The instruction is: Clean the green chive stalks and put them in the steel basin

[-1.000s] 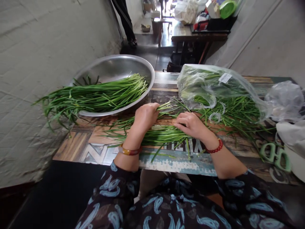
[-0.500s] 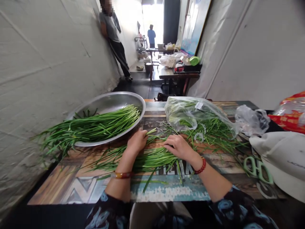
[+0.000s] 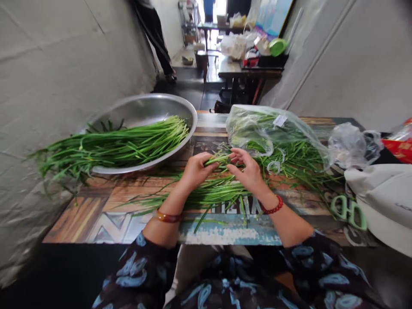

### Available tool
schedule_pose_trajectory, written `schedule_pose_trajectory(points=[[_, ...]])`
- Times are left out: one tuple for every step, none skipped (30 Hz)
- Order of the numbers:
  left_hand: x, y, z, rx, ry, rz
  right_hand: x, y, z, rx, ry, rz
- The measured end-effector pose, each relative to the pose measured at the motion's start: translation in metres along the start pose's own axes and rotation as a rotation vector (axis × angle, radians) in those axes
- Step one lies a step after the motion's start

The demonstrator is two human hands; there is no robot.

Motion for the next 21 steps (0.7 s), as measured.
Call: schedule_pose_trajectory(points=[[-0.001,0.000,-0.001,0.012,0.059,-0.007,-0.001,0.000,0.001,-0.009,-0.013,-0.017],[-0.002,0.000,-0.001,0.024,0.113,-0.020,-0.003,0.000,0.000,-0.006,-0.013,-0.042],[-0.004,0.000,-0.001,0.034,0.161,-0.038,-0.006,-0.001,-0.003,0.006,-0.002,-0.068],[-0.006,0.000,0.000,0.042,0.205,-0.057,-0.008,-0.001,-0.005,0.022,0.011,-0.089],[-0.008,0.000,0.001,0.049,0.245,-0.074,-0.010,-0.001,-0.008,0.033,0.020,-0.108],[-0.010,0.001,0.002,0.056,0.282,-0.090,-0.012,-0.001,-0.009,0.036,0.021,-0.123],[-0.011,0.001,0.003,0.065,0.319,-0.100,-0.013,0.000,-0.008,0.026,0.014,-0.134],[-0.012,0.001,0.002,0.078,0.356,-0.101,-0.014,0.000,-0.006,0.000,-0.001,-0.145],[-0.011,0.001,0.000,0.097,0.393,-0.094,-0.015,0.001,-0.001,-0.040,-0.024,-0.155],[-0.010,0.001,-0.003,0.122,0.427,-0.075,-0.016,0.002,0.006,-0.093,-0.054,-0.160],[-0.008,0.002,-0.007,0.150,0.457,-0.051,-0.015,0.003,0.013,-0.154,-0.090,-0.158],[-0.006,0.002,-0.011,0.179,0.481,-0.022,-0.015,0.004,0.021,-0.216,-0.133,-0.147],[-0.004,0.002,-0.016,0.208,0.500,0.006,-0.014,0.006,0.029,-0.274,-0.186,-0.131],[-0.002,0.003,-0.020,0.232,0.514,0.025,-0.013,0.007,0.035,-0.322,-0.245,-0.113],[-0.002,0.003,-0.023,0.249,0.523,0.038,-0.012,0.008,0.040,-0.357,-0.307,-0.096],[-0.002,0.003,-0.025,0.258,0.529,0.042,-0.012,0.008,0.043,-0.380,-0.366,-0.083],[-0.002,0.004,-0.026,0.264,0.534,0.042,-0.013,0.009,0.045,-0.396,-0.418,-0.074],[-0.003,0.004,-0.026,0.265,0.540,0.040,-0.013,0.009,0.046,-0.405,-0.460,-0.065],[-0.004,0.004,-0.025,0.264,0.547,0.034,-0.014,0.009,0.046,-0.411,-0.488,-0.054],[-0.005,0.005,-0.024,0.265,0.556,0.027,-0.014,0.009,0.046,-0.414,-0.499,-0.042],[-0.007,0.005,-0.022,0.267,0.566,0.013,-0.013,0.009,0.045,-0.413,-0.494,-0.026]])
Point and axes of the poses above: each hand's wrist, its own y-axis away from the middle knuckle, its own x-axis out of the back of the hand, z = x × y, the point moved 10 cm from there along -y, towards the middle knuckle, and after that the axes turned 3 degrees about -z, right-handed, at the moved point
